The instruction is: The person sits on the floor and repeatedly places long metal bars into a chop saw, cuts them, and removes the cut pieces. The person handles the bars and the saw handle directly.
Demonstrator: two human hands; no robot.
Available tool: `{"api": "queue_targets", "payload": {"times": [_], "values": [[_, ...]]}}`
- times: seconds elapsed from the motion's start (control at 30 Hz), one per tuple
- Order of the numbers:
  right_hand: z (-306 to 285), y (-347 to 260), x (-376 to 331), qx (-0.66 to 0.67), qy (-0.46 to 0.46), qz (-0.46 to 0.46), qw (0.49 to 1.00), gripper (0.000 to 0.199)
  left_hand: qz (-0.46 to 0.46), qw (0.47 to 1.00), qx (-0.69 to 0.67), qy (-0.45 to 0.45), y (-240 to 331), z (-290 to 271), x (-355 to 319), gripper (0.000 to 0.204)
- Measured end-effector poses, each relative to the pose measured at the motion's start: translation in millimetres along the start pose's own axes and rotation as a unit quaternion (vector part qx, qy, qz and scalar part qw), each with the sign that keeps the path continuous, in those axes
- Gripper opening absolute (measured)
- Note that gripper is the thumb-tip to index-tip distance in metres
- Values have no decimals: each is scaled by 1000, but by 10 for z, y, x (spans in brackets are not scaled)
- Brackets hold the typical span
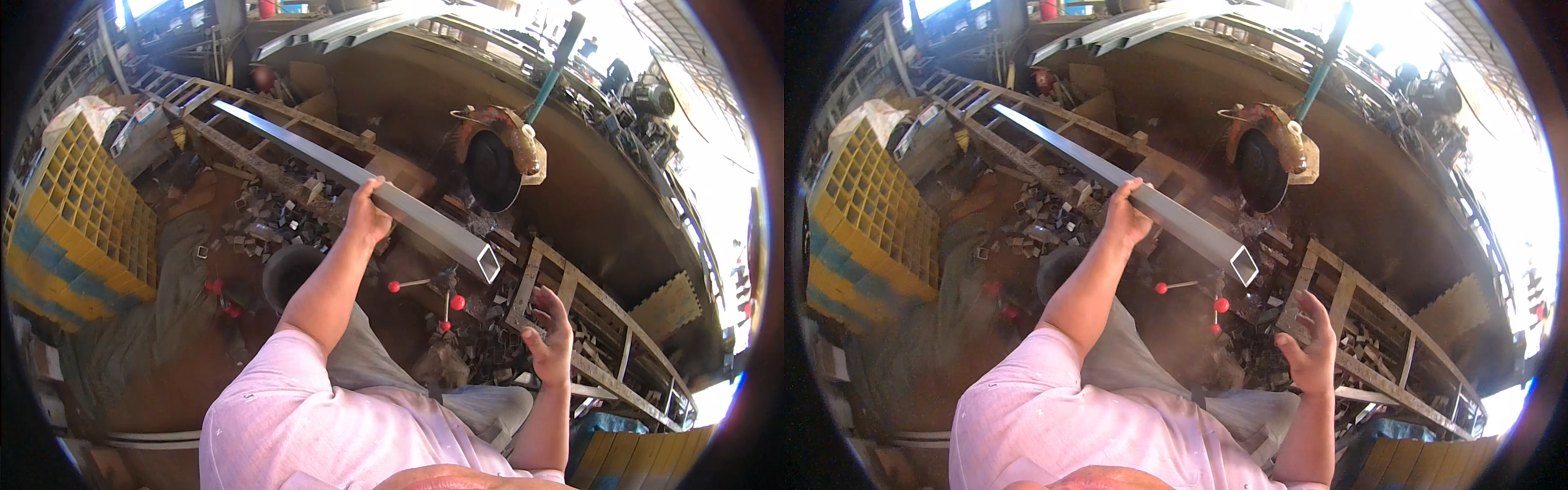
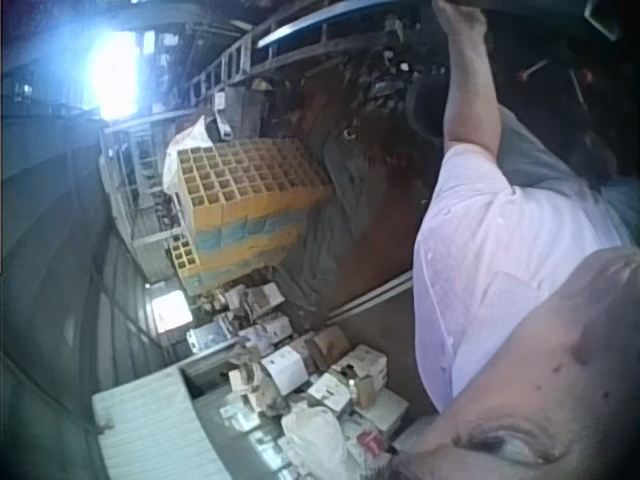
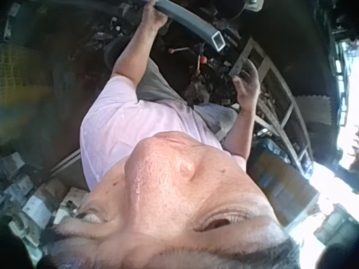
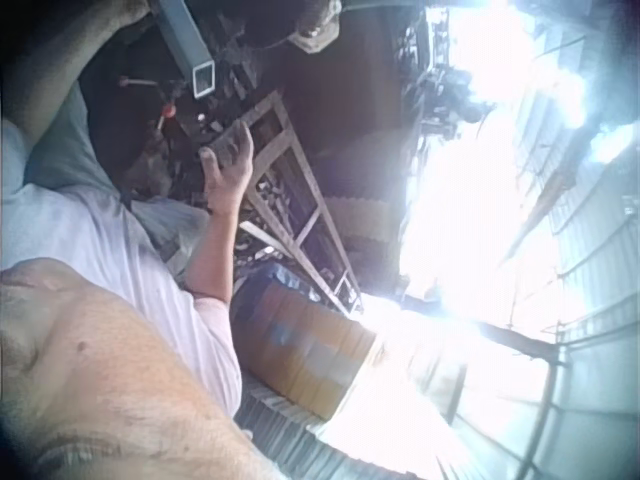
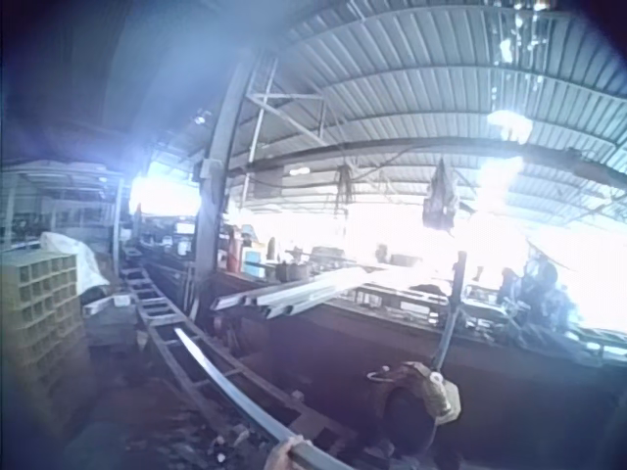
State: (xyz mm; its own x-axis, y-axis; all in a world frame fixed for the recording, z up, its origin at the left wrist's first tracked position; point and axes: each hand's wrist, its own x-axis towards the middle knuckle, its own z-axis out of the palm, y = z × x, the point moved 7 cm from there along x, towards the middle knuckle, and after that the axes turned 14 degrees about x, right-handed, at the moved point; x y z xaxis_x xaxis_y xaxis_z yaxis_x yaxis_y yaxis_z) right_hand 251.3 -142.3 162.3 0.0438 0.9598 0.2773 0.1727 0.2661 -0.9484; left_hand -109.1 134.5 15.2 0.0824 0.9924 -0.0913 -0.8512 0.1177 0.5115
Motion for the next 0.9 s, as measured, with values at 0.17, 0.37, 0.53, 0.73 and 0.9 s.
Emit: {"api": "queue_targets", "payload": {"times": [0.17, 0.37, 0.53, 0.73, 0.9], "values": [[346, -481, -81, -178, -42, -56, 982, 86, -28, 999, 23, 20, -346, 305, -728, 30], [-5, -413, -700, -172, 53, -2, 984, 48, -73, 990, 97, -77, -722, 397, -1524, 47], [-285, -362, -1266, -244, 80, 11, 966, 44, -26, 998, -29, -38, -387, -194, -1382, 44], [-721, -431, -2021, -250, 133, 47, 958, 47, -23, 986, -7, 165, 470, -673, -966, 78], [-1178, -411, -2386, -289, 115, 72, 948, 48, -10, 995, 21, 100, 48, -449, -1352, 46]]}}
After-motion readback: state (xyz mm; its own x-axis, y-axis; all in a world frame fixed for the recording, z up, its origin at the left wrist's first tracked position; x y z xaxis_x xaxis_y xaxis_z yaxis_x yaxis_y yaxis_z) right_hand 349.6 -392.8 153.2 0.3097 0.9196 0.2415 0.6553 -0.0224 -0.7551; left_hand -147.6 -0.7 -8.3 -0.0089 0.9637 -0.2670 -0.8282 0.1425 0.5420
